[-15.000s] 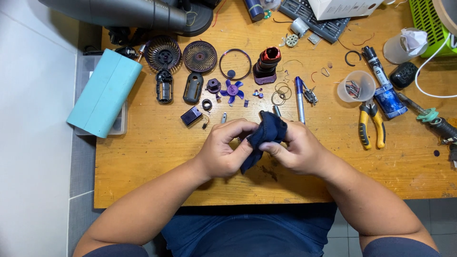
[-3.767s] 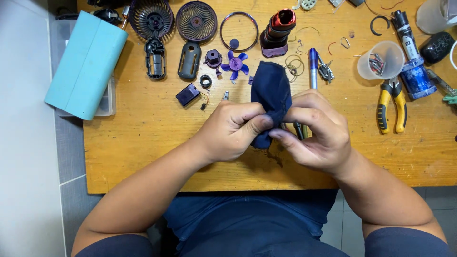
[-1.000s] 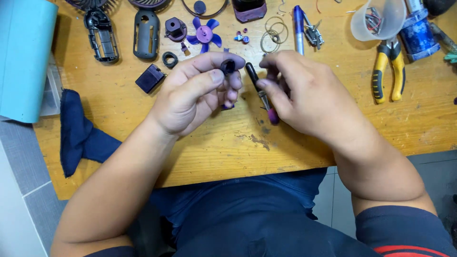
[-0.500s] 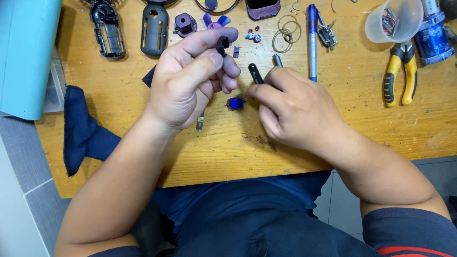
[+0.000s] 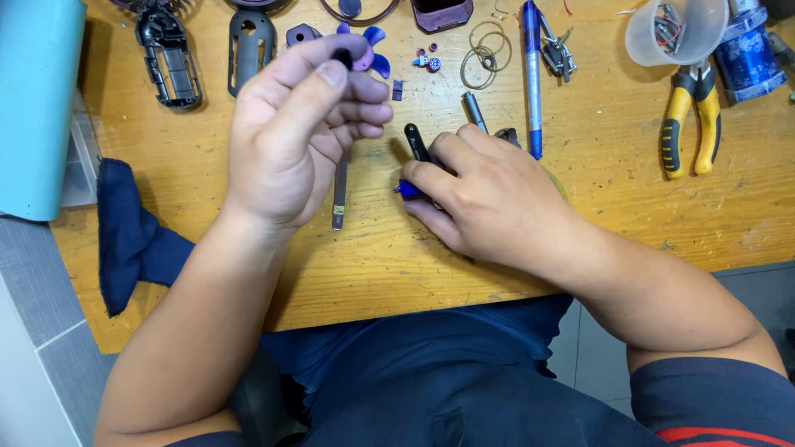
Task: Cleaning small disassembled appliance components using a brush and a cloth on a workbench.
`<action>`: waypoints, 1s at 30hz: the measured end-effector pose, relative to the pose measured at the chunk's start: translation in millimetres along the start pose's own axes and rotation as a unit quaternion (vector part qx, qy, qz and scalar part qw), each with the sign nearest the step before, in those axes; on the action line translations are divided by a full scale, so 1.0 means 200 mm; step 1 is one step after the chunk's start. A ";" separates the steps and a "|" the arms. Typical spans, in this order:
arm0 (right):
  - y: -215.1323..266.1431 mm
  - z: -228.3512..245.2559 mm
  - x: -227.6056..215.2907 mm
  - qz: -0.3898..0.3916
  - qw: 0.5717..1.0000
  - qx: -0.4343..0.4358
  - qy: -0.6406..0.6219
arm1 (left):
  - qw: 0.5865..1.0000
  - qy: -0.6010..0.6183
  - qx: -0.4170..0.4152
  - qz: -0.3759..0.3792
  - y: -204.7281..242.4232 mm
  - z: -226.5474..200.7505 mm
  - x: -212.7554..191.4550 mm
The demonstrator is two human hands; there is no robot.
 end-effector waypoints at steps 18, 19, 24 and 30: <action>0.02 -0.16 -0.02 0.060 0.995 0.068 0.051 | 0.970 0.111 0.155 -0.153 0.03 -0.32 -0.36; 0.01 -0.16 -0.02 0.062 0.995 0.065 0.051 | 0.972 0.111 0.150 -0.141 0.03 -0.31 -0.34; 0.01 -0.16 -0.01 0.063 0.994 0.063 0.059 | 0.978 0.112 0.127 -0.118 0.02 -0.26 -0.29; 0.03 -0.21 -0.31 -0.089 0.985 0.039 -0.142 | 0.994 0.057 0.091 -0.008 0.04 -0.14 -0.06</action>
Point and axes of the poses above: each hand's wrist, its own y-axis away from the middle knuckle, its own x-axis out of the palm, z = x × y, the point moved 10 cm from there along -y, towards the middle knuckle, and after that the axes turned 7 degrees about x, right-handed, at the moved point
